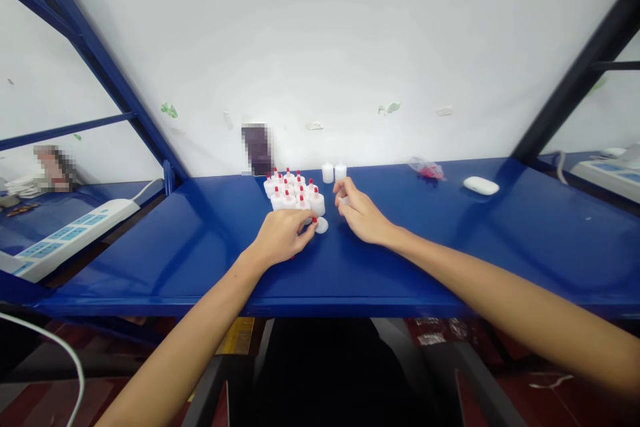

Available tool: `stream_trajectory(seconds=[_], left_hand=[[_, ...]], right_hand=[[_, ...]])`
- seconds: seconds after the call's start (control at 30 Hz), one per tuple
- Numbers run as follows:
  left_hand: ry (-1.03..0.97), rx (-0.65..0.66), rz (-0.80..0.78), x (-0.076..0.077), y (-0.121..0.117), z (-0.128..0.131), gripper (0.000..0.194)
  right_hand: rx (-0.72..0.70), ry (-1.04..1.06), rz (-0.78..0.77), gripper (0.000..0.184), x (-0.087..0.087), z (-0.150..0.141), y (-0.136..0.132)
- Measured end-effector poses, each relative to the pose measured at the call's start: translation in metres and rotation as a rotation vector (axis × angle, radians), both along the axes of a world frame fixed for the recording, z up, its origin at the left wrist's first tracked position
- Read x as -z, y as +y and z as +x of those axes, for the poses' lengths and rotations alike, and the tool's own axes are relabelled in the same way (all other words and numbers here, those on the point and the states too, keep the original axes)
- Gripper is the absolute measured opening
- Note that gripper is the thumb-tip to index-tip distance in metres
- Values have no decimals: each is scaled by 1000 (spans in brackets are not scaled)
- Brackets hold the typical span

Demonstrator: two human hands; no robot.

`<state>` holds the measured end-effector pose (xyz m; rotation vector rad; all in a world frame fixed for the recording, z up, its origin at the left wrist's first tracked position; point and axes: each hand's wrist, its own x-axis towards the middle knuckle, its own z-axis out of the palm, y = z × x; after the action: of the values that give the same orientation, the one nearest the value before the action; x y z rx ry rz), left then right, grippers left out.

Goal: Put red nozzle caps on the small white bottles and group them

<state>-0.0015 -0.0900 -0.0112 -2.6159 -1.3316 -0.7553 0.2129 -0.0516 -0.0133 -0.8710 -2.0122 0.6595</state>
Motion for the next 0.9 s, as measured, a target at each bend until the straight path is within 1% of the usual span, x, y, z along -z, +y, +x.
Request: stream_trajectory(seconds=[0.07, 0.13, 0.27, 0.33, 0.47, 0.63, 0.7, 0.73, 0.8, 0.9], left_hand=[[57, -76, 7, 2, 3, -1, 26], [51, -115, 37, 2, 4, -4, 29], [91, -115, 53, -5, 0, -19, 18], [139, -120, 43, -9, -1, -26, 15], [196, -113, 7, -11, -1, -33, 16], [167, -48, -44, -10, 0, -33, 14], [87, 16, -43, -11, -2, -29, 13], [10, 58, -38, -12, -4, -25, 12], [-200, 147, -35, -14, -8, -16, 11], [-507, 251, -61, -16, -14, 3, 11]], right_hand=[[29, -6, 42, 23, 3, 0, 4], [44, -26, 47, 20, 4, -2, 5], [63, -3, -44, 18, 2, -4, 1], [31, 66, -102, 17, -1, -4, -2], [-94, 174, -177, 21, -4, -3, -7], [-128, 169, -268, 25, -5, -6, -16], [-122, 147, -266, 26, -6, -7, -20], [-127, 143, -264, 27, -6, -8, -22], [-161, 151, -280, 28, -6, -9, -25], [-266, 211, -341, 31, -4, -12, -30]])
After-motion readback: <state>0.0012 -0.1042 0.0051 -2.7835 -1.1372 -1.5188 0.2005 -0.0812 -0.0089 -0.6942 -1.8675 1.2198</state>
